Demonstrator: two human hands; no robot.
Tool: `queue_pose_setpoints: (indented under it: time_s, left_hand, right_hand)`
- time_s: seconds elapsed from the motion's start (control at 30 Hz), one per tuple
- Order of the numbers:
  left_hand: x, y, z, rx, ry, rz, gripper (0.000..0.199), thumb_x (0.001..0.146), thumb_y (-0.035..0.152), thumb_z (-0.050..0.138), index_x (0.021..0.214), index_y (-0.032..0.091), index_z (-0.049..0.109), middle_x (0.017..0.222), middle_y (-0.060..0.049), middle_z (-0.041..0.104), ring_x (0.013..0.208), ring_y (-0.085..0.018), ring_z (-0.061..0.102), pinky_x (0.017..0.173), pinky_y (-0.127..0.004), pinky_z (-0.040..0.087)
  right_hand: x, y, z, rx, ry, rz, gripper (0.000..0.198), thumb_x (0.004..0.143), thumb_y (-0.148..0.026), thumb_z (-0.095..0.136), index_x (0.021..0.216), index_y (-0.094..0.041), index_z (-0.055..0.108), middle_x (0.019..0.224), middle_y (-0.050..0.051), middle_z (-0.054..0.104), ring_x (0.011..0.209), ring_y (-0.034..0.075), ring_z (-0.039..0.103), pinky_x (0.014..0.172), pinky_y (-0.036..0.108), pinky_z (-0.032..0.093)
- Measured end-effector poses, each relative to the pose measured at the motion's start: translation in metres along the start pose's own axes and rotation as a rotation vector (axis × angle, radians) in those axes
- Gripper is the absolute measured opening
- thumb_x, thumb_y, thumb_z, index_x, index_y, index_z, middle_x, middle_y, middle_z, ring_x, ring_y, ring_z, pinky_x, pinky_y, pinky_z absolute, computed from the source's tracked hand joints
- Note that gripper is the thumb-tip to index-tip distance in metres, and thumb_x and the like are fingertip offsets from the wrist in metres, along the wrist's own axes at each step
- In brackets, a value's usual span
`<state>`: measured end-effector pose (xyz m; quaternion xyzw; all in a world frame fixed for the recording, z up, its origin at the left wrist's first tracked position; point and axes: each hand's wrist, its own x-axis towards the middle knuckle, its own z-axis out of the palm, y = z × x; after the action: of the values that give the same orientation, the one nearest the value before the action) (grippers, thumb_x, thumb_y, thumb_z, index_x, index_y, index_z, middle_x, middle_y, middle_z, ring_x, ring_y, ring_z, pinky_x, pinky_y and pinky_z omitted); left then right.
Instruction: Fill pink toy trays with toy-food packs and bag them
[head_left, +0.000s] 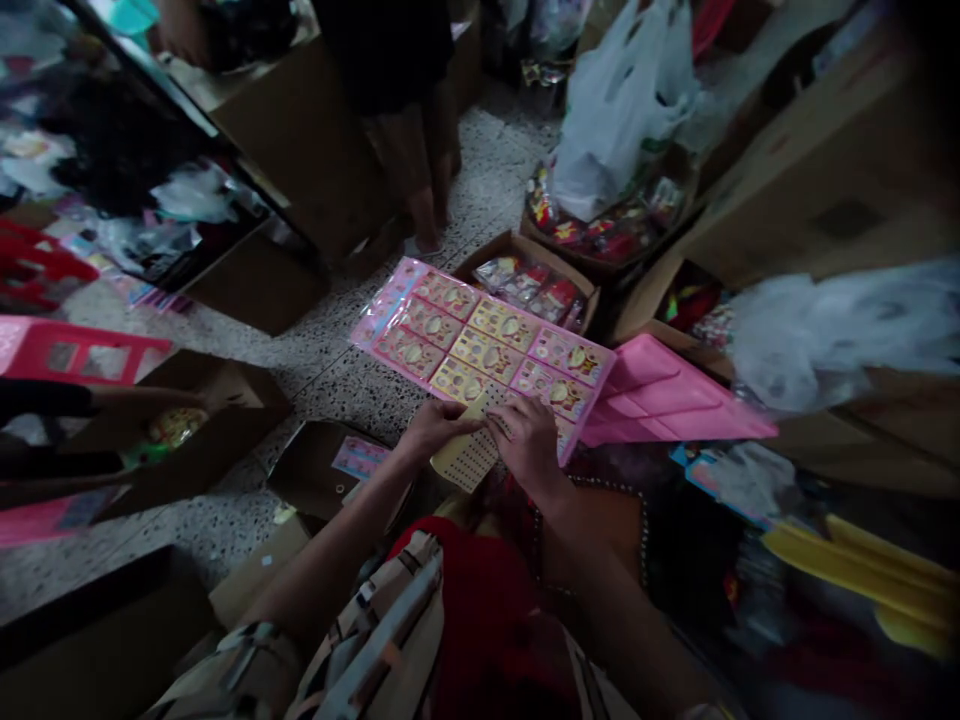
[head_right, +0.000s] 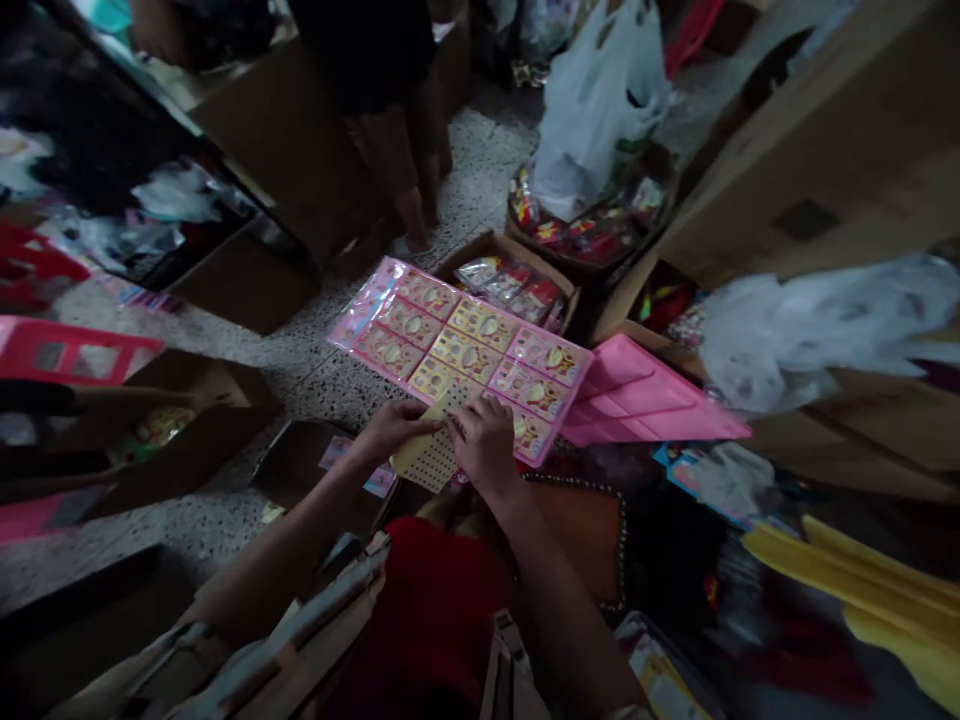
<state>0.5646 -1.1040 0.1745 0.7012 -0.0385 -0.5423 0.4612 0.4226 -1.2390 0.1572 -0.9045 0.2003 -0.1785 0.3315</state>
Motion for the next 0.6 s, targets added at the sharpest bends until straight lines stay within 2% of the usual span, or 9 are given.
queue_pose_setpoints:
  time_s: [0.1, 0.23, 0.33, 0.43, 0.6]
  left_hand:
    - [-0.016, -0.001, -0.039, 0.008, 0.051, 0.061, 0.047, 0.062, 0.050, 0.087, 0.090, 0.013, 0.079, 0.073, -0.001, 0.071, 0.062, -0.016, 0.061, 0.059, -0.026, 0.046]
    - [-0.034, -0.009, -0.092, 0.113, 0.121, 0.166, 0.039, 0.071, 0.050, 0.079, 0.081, 0.013, 0.075, 0.068, 0.000, 0.064, 0.064, -0.014, 0.057, 0.057, -0.023, 0.042]
    - [-0.047, -0.014, -0.127, 0.200, 0.170, 0.265, 0.033, 0.075, 0.047, 0.074, 0.078, 0.014, 0.073, 0.069, 0.001, 0.061, 0.069, -0.014, 0.054, 0.061, -0.022, 0.039]
    - [-0.059, -0.011, -0.156, 0.298, 0.250, 0.331, 0.027, 0.079, 0.041, 0.069, 0.073, 0.014, 0.069, 0.069, 0.002, 0.057, 0.072, -0.013, 0.050, 0.064, -0.022, 0.036]
    - [-0.069, -0.003, -0.191, 0.438, 0.393, 0.307, 0.020, 0.079, 0.027, 0.062, 0.063, 0.015, 0.058, 0.064, 0.003, 0.050, 0.067, -0.011, 0.043, 0.061, -0.024, 0.029]
  right_hand:
    - [0.025, -0.024, 0.033, 0.051, -0.095, -0.099, 0.011, 0.095, -0.027, 0.068, 0.099, -0.022, 0.076, 0.089, 0.006, 0.070, 0.092, 0.024, 0.060, 0.084, 0.037, 0.044]
    - [0.053, -0.053, 0.072, 0.176, -0.232, -0.256, 0.011, 0.096, -0.024, 0.066, 0.098, -0.019, 0.076, 0.088, 0.006, 0.069, 0.088, 0.021, 0.062, 0.081, 0.033, 0.046]
    - [0.073, -0.077, 0.094, 0.262, -0.328, -0.318, 0.008, 0.093, -0.022, 0.068, 0.094, -0.019, 0.075, 0.086, 0.006, 0.069, 0.086, 0.019, 0.064, 0.078, 0.030, 0.047]
    - [0.095, -0.102, 0.111, 0.322, -0.395, -0.364, 0.005, 0.089, -0.017, 0.071, 0.089, -0.020, 0.075, 0.084, 0.004, 0.069, 0.084, 0.018, 0.064, 0.077, 0.028, 0.047]
    - [0.133, -0.130, 0.141, 0.384, -0.485, -0.470, 0.012, 0.089, -0.016, 0.064, 0.080, -0.021, 0.071, 0.077, 0.003, 0.066, 0.078, 0.018, 0.063, 0.071, 0.029, 0.045]
